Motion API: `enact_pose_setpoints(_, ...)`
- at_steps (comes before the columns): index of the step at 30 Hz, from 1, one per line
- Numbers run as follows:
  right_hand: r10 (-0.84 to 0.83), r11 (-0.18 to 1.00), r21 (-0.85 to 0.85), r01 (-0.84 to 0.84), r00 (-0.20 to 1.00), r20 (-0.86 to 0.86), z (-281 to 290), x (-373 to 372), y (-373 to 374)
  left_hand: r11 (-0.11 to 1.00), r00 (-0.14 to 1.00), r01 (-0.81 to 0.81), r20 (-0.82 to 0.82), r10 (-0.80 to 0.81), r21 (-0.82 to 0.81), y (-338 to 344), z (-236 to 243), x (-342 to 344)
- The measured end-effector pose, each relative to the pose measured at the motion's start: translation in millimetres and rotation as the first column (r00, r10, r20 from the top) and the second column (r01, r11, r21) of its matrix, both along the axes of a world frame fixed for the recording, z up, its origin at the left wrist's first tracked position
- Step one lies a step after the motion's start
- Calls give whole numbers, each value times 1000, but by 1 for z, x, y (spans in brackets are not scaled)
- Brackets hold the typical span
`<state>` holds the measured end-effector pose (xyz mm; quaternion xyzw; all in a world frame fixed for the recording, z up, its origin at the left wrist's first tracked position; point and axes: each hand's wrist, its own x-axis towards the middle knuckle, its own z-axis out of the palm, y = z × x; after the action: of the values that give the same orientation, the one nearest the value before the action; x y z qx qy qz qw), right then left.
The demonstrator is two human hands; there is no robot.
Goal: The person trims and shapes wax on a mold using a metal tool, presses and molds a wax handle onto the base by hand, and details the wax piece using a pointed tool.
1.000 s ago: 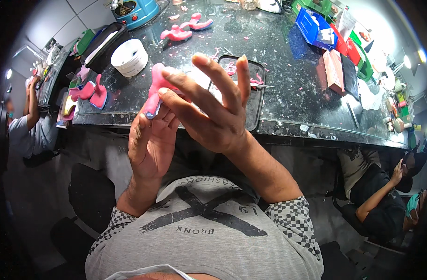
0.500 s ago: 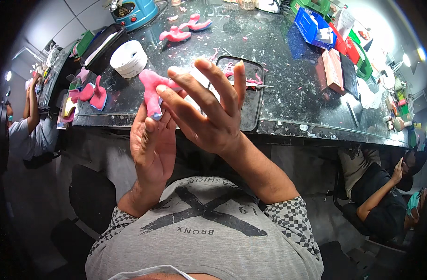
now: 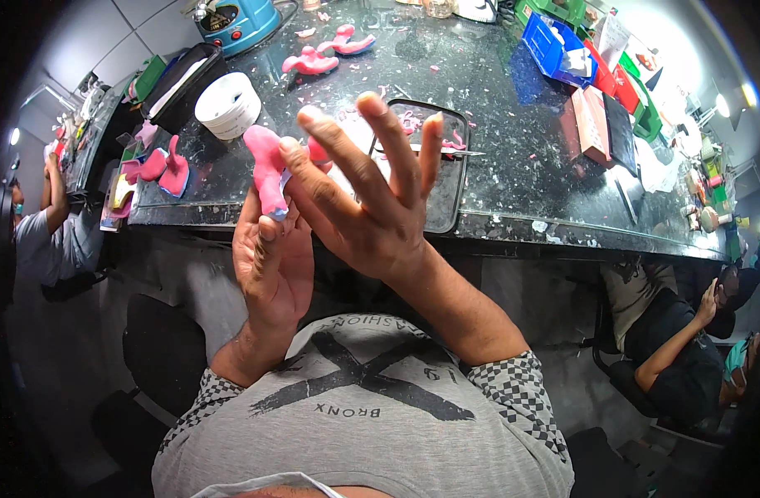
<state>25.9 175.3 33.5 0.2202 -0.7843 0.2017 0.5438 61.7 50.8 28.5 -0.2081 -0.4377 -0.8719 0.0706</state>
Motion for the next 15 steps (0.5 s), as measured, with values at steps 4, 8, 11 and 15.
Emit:
enact_pose_setpoints(4,84,996,-3,-85,995,-56,-1,-3,6,997,995,81,53,-81,7,-7,-9,-5)
enact_pose_setpoints(8,255,958,-128,-255,967,-15,6,-2,14,957,958,201,164,-237,211,-14,3,-10)
enact_pose_setpoints(11,339,922,-202,-330,941,10,4,-3,18,957,957,245,120,-265,157,-20,-1,-19)
enact_pose_setpoints(15,369,908,-208,-363,929,-9,-3,-8,23,972,980,180,63,-191,154,-13,-2,-18)
